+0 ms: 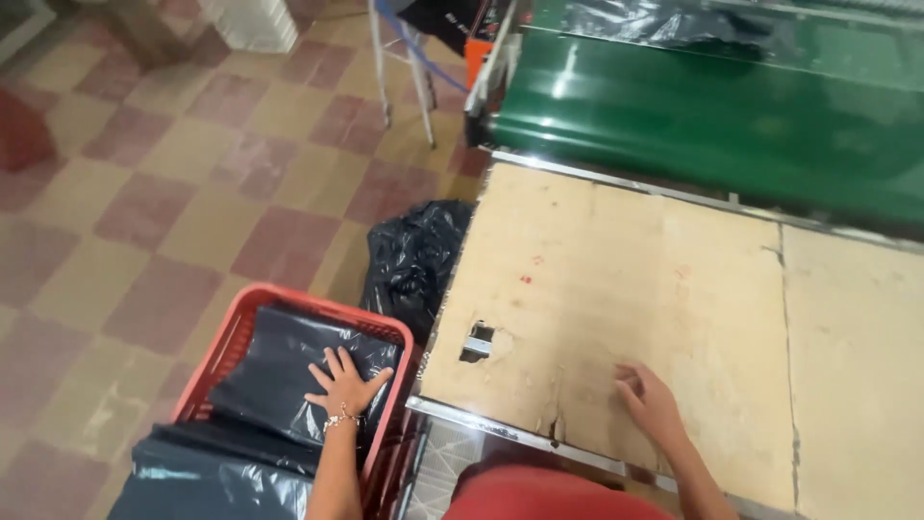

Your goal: Catching plastic bags from a production machine, folding them into a uniform shape, and stacking them into a collection crate.

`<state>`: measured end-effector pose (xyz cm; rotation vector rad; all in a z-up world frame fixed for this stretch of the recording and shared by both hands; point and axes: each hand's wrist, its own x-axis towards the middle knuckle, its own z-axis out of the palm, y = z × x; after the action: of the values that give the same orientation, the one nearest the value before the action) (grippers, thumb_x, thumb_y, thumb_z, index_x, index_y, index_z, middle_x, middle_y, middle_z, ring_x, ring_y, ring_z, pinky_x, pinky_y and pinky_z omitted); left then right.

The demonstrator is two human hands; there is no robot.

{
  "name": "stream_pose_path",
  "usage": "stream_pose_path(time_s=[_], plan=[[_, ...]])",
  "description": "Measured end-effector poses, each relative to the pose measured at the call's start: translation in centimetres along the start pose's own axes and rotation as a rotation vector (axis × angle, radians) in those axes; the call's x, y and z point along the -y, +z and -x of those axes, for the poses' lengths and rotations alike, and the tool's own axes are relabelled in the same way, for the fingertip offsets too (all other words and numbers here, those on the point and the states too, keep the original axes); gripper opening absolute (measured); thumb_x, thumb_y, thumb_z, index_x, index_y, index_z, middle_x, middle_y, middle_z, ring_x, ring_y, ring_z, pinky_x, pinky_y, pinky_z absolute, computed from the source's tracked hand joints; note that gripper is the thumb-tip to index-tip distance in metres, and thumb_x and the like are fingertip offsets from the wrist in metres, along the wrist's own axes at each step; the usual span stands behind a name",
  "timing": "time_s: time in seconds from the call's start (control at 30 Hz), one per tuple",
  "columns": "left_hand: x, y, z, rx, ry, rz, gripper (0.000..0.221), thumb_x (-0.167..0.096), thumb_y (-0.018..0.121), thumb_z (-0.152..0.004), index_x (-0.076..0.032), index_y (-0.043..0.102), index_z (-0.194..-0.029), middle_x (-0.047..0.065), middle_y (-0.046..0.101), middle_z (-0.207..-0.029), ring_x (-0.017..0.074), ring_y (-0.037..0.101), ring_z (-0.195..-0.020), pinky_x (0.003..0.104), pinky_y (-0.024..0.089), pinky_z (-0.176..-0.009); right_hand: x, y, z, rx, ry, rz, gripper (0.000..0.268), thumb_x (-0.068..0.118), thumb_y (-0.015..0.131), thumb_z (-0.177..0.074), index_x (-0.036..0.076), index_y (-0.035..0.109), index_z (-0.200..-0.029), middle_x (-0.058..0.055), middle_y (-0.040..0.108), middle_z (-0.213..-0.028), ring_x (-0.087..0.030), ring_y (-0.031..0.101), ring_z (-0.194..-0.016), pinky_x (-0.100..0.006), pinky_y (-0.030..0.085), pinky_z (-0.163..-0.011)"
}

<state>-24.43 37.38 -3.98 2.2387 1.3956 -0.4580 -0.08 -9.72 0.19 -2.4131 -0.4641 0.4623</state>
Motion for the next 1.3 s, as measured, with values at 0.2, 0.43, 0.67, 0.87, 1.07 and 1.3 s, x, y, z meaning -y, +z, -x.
stream_pose_path(time_s=[0.2, 0.43, 0.67, 0.87, 1.07, 1.3], plan=[[-1.0, -0.6, -1.0, 0.081, -0.070, -0.036, 0.131, -0.090, 0.058, -0.064, -0.020, 0.003, -0.160, 0.000, -0.010, -0.170, 0.0428, -0.009, -0.154, 0.080, 0.014, -0.108, 1.5, -0.2, 0.5, -0.003, -0.012, -0.091, 0.034, 0.027, 0.059, -0.092, 0.016, 0.065, -0.124, -0.004, 0.074, -0.107, -0.018, 0.071, -0.090, -0.030, 0.058, -0.079], [-3.7, -3.9, 5.2, -0.579, 0.142, 0.442, 0.079, -0.039, 0.061, -0.088, 0.003, 0.034, -0.150, 0.028, 0.046, -0.143, 0.0508, 0.039, -0.129, 0.065, 0.041, -0.097, -6.7, -1.6, 2.3, -0.071, 0.053, -0.109, 0.038, 0.029, 0.062, -0.086, 0.020, 0.066, -0.123, -0.002, 0.079, -0.106, -0.017, 0.073, -0.095, -0.033, 0.055, -0.088], [-15.6, -2.2, 12.8, -1.030, 0.563, 0.554, 0.055, -0.021, 0.062, -0.088, 0.009, 0.052, -0.133, 0.029, 0.058, -0.123, 0.0463, 0.049, -0.111, 0.051, 0.036, -0.099, -12.5, -5.4, 2.5, -0.179, 0.076, -0.209, 0.040, 0.026, 0.061, -0.087, 0.015, 0.067, -0.125, -0.003, 0.079, -0.106, -0.015, 0.073, -0.087, -0.029, 0.057, -0.083], [-28.5, 7.7, 13.2, -0.737, 0.846, 0.563, 0.054, -0.025, 0.060, -0.090, 0.002, 0.050, -0.136, 0.023, 0.056, -0.132, 0.0395, 0.050, -0.125, 0.049, 0.034, -0.111, -19.1, -9.7, 0.9, -0.315, -0.020, -0.267, 0.043, 0.022, 0.062, -0.087, 0.010, 0.062, -0.129, -0.009, 0.072, -0.119, -0.020, 0.072, -0.101, -0.033, 0.056, -0.090], [-38.5, 14.6, 15.5, -0.483, 0.882, 0.408, 0.052, -0.027, 0.057, -0.086, -0.007, 0.050, -0.133, 0.012, 0.056, -0.130, 0.0346, 0.047, -0.117, 0.050, 0.047, -0.092, -28.3, -15.0, -1.1, -0.583, -0.250, 0.202, 0.056, 0.037, 0.062, -0.087, 0.006, 0.057, -0.134, -0.013, 0.064, -0.130, -0.033, 0.058, -0.121, -0.046, 0.042, -0.107], [-41.1, 21.3, 15.9, -0.557, 0.745, 0.093, 0.050, -0.047, 0.056, -0.087, -0.019, 0.060, -0.128, 0.002, 0.056, -0.139, 0.0273, 0.043, -0.136, 0.049, 0.040, -0.103, -31.3, -15.3, 1.1, -0.526, -0.026, 0.729, 0.077, 0.063, 0.052, -0.084, 0.014, 0.049, -0.144, -0.012, 0.048, -0.153, -0.034, 0.042, -0.145, -0.052, 0.038, -0.113]])
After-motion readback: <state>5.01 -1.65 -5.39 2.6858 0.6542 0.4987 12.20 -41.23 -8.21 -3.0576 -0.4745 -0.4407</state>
